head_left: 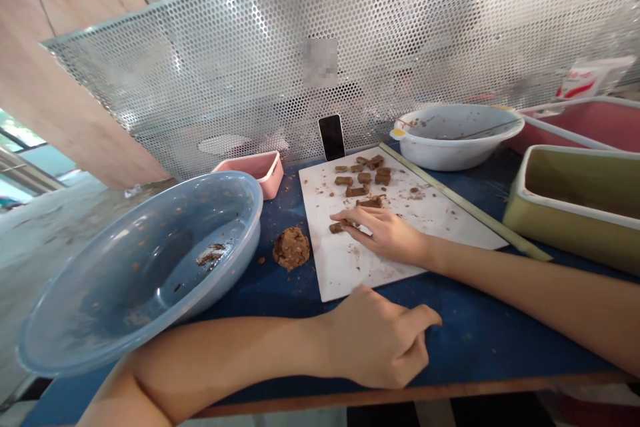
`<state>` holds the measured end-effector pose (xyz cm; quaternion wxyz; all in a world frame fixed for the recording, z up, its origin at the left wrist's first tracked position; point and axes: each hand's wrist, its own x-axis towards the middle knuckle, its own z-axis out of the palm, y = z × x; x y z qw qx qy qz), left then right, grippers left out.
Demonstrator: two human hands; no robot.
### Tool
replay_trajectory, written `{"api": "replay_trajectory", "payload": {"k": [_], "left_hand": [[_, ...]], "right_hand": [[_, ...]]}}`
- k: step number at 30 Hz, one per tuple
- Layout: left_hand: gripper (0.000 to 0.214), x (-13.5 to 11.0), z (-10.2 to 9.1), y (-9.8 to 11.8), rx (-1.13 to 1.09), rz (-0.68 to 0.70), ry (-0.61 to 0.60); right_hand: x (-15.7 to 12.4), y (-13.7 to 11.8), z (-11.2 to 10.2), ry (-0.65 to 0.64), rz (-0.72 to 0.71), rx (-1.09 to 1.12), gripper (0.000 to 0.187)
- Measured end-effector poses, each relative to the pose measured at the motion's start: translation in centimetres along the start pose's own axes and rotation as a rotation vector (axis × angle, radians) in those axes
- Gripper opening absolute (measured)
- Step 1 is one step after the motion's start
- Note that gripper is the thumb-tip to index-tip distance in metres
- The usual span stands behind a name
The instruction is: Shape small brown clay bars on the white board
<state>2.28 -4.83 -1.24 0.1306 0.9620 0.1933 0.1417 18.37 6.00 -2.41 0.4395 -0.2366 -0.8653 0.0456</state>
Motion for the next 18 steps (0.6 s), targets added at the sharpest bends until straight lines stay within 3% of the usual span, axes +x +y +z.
{"api": "replay_trajectory", "payload": {"k": [18], "left_hand": [[0.027,0.01,0.0,0.0,-0.016,0.007,0.001]], "right_hand": [[0.28,0.6,0.36,0.109,-0.144,-0.047,0.02]]}}
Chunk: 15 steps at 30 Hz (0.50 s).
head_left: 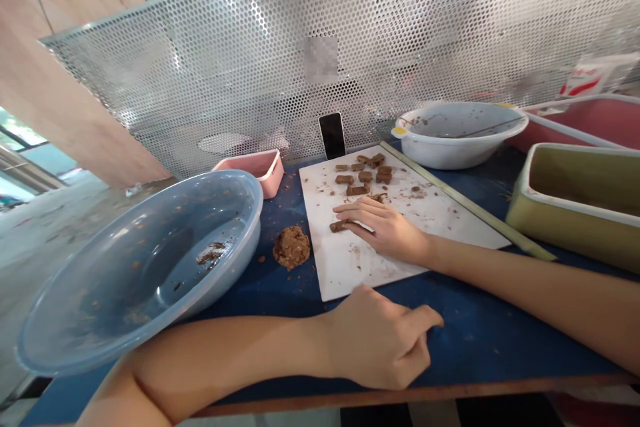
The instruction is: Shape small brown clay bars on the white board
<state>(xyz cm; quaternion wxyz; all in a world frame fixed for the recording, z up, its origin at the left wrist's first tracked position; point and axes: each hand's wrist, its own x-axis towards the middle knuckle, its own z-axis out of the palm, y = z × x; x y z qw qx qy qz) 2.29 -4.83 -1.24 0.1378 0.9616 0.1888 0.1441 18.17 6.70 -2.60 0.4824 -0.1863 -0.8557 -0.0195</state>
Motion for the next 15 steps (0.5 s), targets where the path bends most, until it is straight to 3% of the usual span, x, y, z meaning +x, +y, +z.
{"api": "replay_trajectory", "payload": {"k": [6,11,15], "left_hand": [[0.027,0.09,-0.11,0.05,0.032,-0.008,-0.023],[0.026,0.13,-0.2,0.15,0.032,0.003,-0.02],[0.027,0.12,-0.17,0.1,0.017,0.006,-0.01]], "right_hand": [[0.32,-0.31,-0.47,-0.056,0.045,0.043,0.013],[0.23,-0.29,-0.78,-0.124,0.083,0.017,0.031],[0.09,-0.16,-0.61,-0.12,0.094,0.044,0.021]]}}
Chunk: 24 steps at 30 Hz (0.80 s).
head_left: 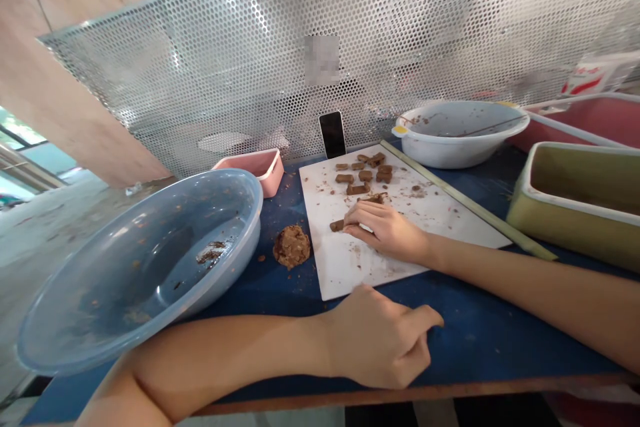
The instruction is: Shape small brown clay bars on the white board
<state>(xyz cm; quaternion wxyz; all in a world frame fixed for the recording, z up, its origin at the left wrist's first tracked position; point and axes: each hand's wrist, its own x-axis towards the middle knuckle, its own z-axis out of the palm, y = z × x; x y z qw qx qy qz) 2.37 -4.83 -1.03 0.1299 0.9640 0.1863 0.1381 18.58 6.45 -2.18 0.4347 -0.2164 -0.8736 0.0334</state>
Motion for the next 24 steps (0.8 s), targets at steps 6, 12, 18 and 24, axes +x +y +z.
{"api": "replay_trajectory", "payload": {"k": [6,12,18,24], "left_hand": [[0.027,-0.06,0.02,-0.07,-0.002,0.006,-0.007],[0.027,0.0,0.13,-0.04,0.001,0.006,-0.012],[0.026,0.04,-0.06,0.01,0.013,0.005,-0.036],[0.026,-0.04,0.08,-0.03,0.024,0.01,-0.023]], "right_hand": [[-0.1,-0.09,0.07,0.047,-0.001,0.013,0.02],[-0.22,-0.15,0.12,0.042,0.007,0.011,0.021],[0.03,-0.01,0.33,0.046,-0.046,0.021,0.016],[-0.14,0.04,0.38,0.056,-0.011,0.02,0.007]]}}
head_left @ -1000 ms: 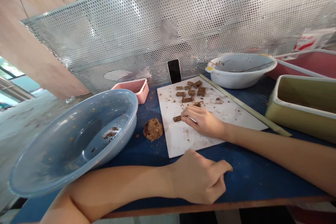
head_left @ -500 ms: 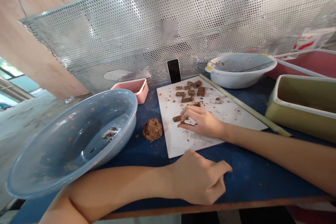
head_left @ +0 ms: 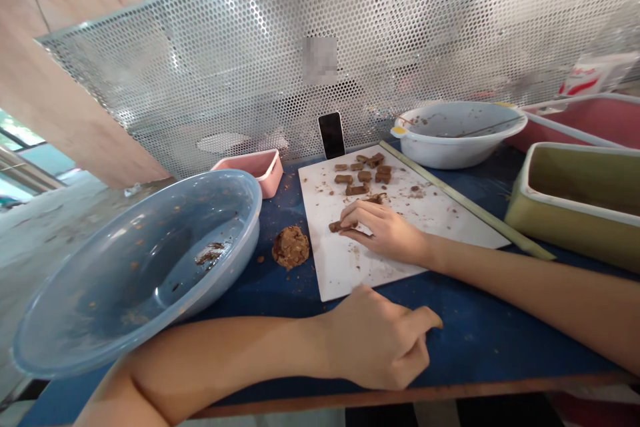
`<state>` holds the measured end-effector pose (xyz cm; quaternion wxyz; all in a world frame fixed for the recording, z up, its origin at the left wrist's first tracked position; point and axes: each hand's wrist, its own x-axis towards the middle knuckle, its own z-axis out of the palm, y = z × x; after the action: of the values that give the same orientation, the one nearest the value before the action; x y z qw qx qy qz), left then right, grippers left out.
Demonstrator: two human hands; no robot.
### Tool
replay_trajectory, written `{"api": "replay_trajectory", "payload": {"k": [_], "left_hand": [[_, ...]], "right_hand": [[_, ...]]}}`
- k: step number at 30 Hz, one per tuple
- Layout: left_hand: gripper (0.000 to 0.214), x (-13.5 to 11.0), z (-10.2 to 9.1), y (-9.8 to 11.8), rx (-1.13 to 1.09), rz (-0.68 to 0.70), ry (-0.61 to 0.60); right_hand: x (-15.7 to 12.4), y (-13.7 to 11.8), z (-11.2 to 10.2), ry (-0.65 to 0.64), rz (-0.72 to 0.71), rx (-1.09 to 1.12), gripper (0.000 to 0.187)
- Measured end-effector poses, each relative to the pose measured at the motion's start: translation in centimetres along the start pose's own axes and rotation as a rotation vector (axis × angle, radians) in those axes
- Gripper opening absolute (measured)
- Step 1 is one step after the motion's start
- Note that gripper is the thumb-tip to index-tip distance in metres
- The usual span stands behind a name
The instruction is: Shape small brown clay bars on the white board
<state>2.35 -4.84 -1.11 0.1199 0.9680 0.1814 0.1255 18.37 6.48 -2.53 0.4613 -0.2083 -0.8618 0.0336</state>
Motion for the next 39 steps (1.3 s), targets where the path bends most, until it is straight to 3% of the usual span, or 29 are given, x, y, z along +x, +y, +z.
{"api": "replay_trajectory", "payload": {"k": [7,12,19,23,28,32,39], "left_hand": [[0.026,0.02,-0.06,0.05,-0.005,-0.006,-0.007],[0.026,0.0,-0.02,0.0,-0.013,-0.005,0.002],[0.026,-0.02,0.07,-0.02,-0.025,-0.006,-0.001],[0.025,-0.03,0.07,0.01,-0.017,-0.012,0.006],[0.027,-0.05,0.05,-0.01,-0.025,0.0,0.022],[0.025,0.0,0.02,-0.04,-0.02,-0.007,0.011],[0.026,-0.08,0.12,-0.07,-0.025,-0.003,0.035]], "right_hand": [[-0.02,-0.16,-0.2,0.002,0.013,0.005,0.014],[0.15,-0.07,-0.52,-0.067,-0.042,-0.082,0.032],[-0.05,-0.28,-0.32,-0.002,0.032,0.008,0.013],[0.01,-0.3,-0.25,0.007,0.023,-0.002,0.012],[0.11,-0.23,-0.48,-0.01,-0.042,-0.067,0.029],[-0.04,-0.34,-0.49,-0.018,0.013,-0.03,0.016],[-0.13,-0.24,-0.16,-0.019,-0.05,-0.003,0.006]]}}
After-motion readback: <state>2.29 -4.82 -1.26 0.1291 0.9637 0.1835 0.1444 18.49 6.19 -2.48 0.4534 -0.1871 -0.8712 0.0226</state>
